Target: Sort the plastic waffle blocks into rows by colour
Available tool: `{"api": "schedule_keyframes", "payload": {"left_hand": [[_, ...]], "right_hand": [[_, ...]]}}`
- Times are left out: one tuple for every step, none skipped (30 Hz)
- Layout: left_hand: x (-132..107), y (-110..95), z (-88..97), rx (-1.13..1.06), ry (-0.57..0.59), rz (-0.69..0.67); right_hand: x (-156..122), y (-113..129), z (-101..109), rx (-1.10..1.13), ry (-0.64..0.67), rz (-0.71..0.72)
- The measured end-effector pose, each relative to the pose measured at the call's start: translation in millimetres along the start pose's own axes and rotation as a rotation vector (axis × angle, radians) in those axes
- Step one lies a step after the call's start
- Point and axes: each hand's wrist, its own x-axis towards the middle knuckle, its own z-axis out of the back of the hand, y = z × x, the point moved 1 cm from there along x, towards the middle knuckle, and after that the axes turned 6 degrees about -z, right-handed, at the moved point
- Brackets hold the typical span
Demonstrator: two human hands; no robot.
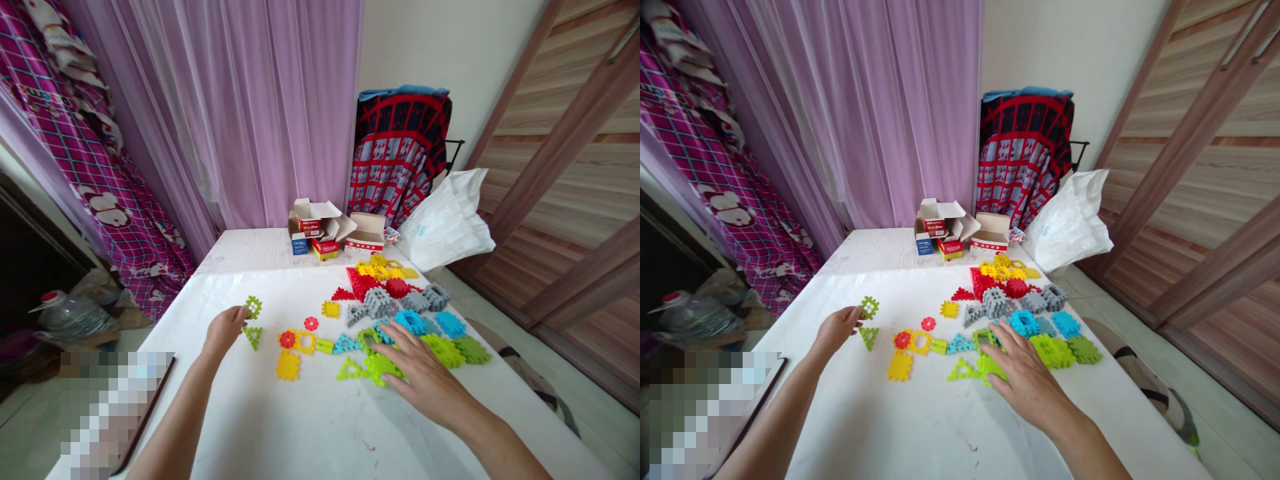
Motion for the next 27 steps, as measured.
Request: {"api": "schedule_keyframes", "payload": {"left_hand": [[-10.4,-6.6,-3.7,-0.088,0.010,0.001],[-21.4,-14.5,-9.1,-0.202,0.034,-0.001],[-32.6,-23.4,-15.7,-0.430,0.058,0.024],[-43.5,-33.1,-22.9,-0.603,0.093,0.054],[-53.6,-43.2,-30.1,-0.708,0.132,0.072],[-62.6,-53.3,-37.0,-0.774,0.184,0.079],[-70.2,-63.0,-43.2,-0.799,0.238,0.076],[-76.4,-71.8,-48.5,-0.803,0.288,0.061],[-81.2,-79.7,-53.1,-0.795,0.339,0.037],[-84.7,-86.5,-57.0,-0.784,0.383,0.010],[-87.2,-92.2,-60.2,-0.770,0.423,-0.019],[-88.9,-96.9,-63.0,-0.755,0.463,-0.045],[-90.1,-100.7,-65.4,-0.742,0.498,-0.068],[-90.9,-103.8,-67.6,-0.730,0.528,-0.089],[-91.5,-106.2,-69.6,-0.721,0.555,-0.109],[-92.0,-108.1,-71.5,-0.713,0.578,-0.129],[-92.3,-109.5,-73.2,-0.703,0.599,-0.148],[-92.5,-110.6,-74.9,-0.693,0.620,-0.165],[-92.7,-111.6,-76.5,-0.682,0.640,-0.178],[-92.8,-112.6,-78.0,-0.671,0.661,-0.191],[-93.0,-113.9,-79.3,-0.663,0.680,-0.204],[-93.3,-115.7,-80.4,-0.661,0.692,-0.214],[-93.8,-117.9,-81.2,-0.664,0.694,-0.220],[-94.6,-120.5,-81.9,-0.675,0.688,-0.220],[-95.6,-123.5,-82.6,-0.694,0.676,-0.213],[-96.8,-126.5,-83.4,-0.720,0.663,-0.200],[-98.2,-129.4,-84.5,-0.746,0.648,-0.186]], "right_hand": [[1.4,6.3,-1.5,0.023,-0.005,0.010],[3.4,13.9,-3.1,0.049,-0.010,0.015],[6.0,22.5,-4.5,0.077,-0.016,0.015],[8.9,31.7,-5.8,0.106,-0.023,0.011],[11.8,40.8,-6.7,0.136,-0.033,0.006],[14.6,49.3,-7.1,0.163,-0.045,0.004],[17.0,56.6,-6.9,0.183,-0.054,0.012],[18.7,62.4,-6.1,0.196,-0.059,0.029],[19.7,66.5,-4.6,0.201,-0.059,0.051],[19.9,69.0,-2.6,0.198,-0.054,0.077],[19.4,69.9,-0.2,0.189,-0.045,0.102],[18.4,69.5,2.3,0.177,-0.033,0.124],[17.0,68.0,4.7,0.162,-0.017,0.143],[15.4,65.9,6.8,0.148,0.001,0.160],[13.6,63.3,8.5,0.138,0.021,0.173],[11.8,60.5,9.9,0.130,0.040,0.182],[9.9,57.7,11.1,0.125,0.056,0.190],[7.9,55.2,12.1,0.123,0.070,0.195],[5.8,53.0,13.0,0.124,0.082,0.201],[3.6,51.2,13.8,0.130,0.093,0.207],[1.3,49.8,14.5,0.137,0.103,0.214],[-0.9,48.7,15.2,0.145,0.109,0.220],[-3.1,47.9,15.6,0.149,0.108,0.219],[-5.0,47.3,15.8,0.148,0.100,0.207],[-6.7,46.7,15.7,0.140,0.084,0.179],[-8.1,46.0,15.4,0.124,0.063,0.139],[-9.3,45.4,15.0,0.106,0.040,0.091]]}}
